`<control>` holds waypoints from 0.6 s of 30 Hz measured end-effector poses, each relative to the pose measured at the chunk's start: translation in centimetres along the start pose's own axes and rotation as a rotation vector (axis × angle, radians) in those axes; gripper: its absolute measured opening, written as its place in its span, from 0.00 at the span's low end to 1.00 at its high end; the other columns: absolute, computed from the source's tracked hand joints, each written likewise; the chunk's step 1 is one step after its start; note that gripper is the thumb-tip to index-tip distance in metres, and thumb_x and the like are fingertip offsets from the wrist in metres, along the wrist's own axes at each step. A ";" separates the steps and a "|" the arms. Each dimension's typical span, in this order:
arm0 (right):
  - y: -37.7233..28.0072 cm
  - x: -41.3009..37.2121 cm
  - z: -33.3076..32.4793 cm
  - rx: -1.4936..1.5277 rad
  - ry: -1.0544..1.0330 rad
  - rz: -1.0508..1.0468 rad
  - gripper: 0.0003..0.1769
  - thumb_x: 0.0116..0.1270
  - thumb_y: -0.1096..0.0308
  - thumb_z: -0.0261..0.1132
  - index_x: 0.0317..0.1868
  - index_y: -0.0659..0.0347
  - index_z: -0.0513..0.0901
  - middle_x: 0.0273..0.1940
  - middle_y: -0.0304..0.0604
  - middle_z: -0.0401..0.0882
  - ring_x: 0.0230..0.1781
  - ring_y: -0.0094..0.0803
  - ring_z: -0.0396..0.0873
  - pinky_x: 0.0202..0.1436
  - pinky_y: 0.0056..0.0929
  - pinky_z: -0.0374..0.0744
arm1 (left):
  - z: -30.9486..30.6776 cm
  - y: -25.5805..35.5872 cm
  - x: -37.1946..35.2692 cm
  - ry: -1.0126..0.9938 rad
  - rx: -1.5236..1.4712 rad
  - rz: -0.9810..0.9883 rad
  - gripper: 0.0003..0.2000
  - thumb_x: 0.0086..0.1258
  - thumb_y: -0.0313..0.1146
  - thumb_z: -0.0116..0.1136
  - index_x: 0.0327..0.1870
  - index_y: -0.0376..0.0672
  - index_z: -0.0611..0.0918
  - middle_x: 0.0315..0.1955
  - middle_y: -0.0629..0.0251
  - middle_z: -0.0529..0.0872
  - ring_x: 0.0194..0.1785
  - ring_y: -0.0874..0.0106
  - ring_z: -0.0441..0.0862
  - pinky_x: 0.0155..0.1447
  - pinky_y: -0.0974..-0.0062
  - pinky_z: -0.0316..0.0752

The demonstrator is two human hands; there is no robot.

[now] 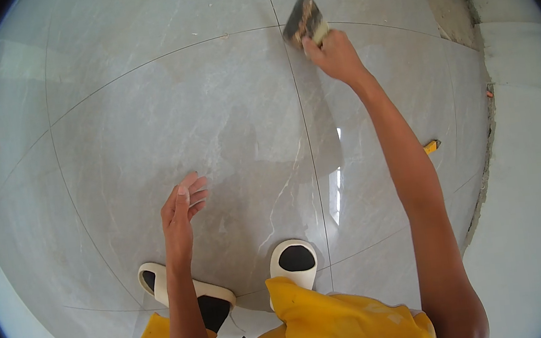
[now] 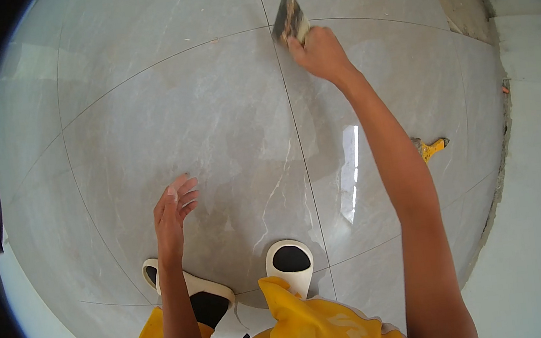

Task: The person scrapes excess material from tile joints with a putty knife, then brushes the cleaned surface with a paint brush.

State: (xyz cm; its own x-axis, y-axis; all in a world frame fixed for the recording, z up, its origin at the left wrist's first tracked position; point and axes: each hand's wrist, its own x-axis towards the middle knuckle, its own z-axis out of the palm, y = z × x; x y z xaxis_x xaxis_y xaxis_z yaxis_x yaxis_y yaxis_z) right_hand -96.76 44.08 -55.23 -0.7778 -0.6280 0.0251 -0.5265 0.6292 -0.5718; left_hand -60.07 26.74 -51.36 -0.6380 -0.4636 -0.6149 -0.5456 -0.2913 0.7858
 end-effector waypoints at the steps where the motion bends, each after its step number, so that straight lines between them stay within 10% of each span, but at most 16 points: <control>1: 0.1 -0.6 -0.7 0.020 -0.064 -0.047 0.26 0.65 0.55 0.60 0.22 0.75 0.77 0.17 0.57 0.73 0.17 0.43 0.75 0.27 0.39 0.74 | -0.1 0.0 0.1 0.007 -0.001 0.012 0.24 0.78 0.47 0.38 0.61 0.37 0.75 0.52 0.56 0.82 0.51 0.70 0.78 0.57 0.71 0.72; 11: -0.1 -0.2 1.2 -0.132 0.015 -0.086 0.22 0.66 0.57 0.60 0.26 0.71 0.79 0.21 0.61 0.77 0.22 0.55 0.77 0.28 0.42 0.76 | 2.4 2.2 -0.3 -0.033 0.063 0.065 0.24 0.77 0.47 0.40 0.60 0.36 0.75 0.51 0.55 0.82 0.50 0.69 0.79 0.57 0.71 0.73; 18: -3.7 -22.1 -1.8 0.030 -0.280 0.083 0.14 0.65 0.65 0.60 0.26 0.68 0.79 0.20 0.57 0.76 0.21 0.55 0.77 0.26 0.44 0.76 | 4.0 1.0 -1.4 -0.180 0.271 0.205 0.22 0.70 0.41 0.55 0.60 0.36 0.75 0.53 0.54 0.81 0.53 0.62 0.79 0.60 0.68 0.71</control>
State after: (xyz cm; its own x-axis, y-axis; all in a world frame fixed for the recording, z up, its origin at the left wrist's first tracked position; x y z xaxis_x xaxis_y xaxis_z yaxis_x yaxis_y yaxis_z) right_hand -78.22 56.48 -52.19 -0.6911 -0.6790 -0.2476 -0.4512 0.6729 -0.5861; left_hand -61.90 30.49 -49.99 -0.8209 -0.3278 -0.4675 -0.5051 0.0349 0.8624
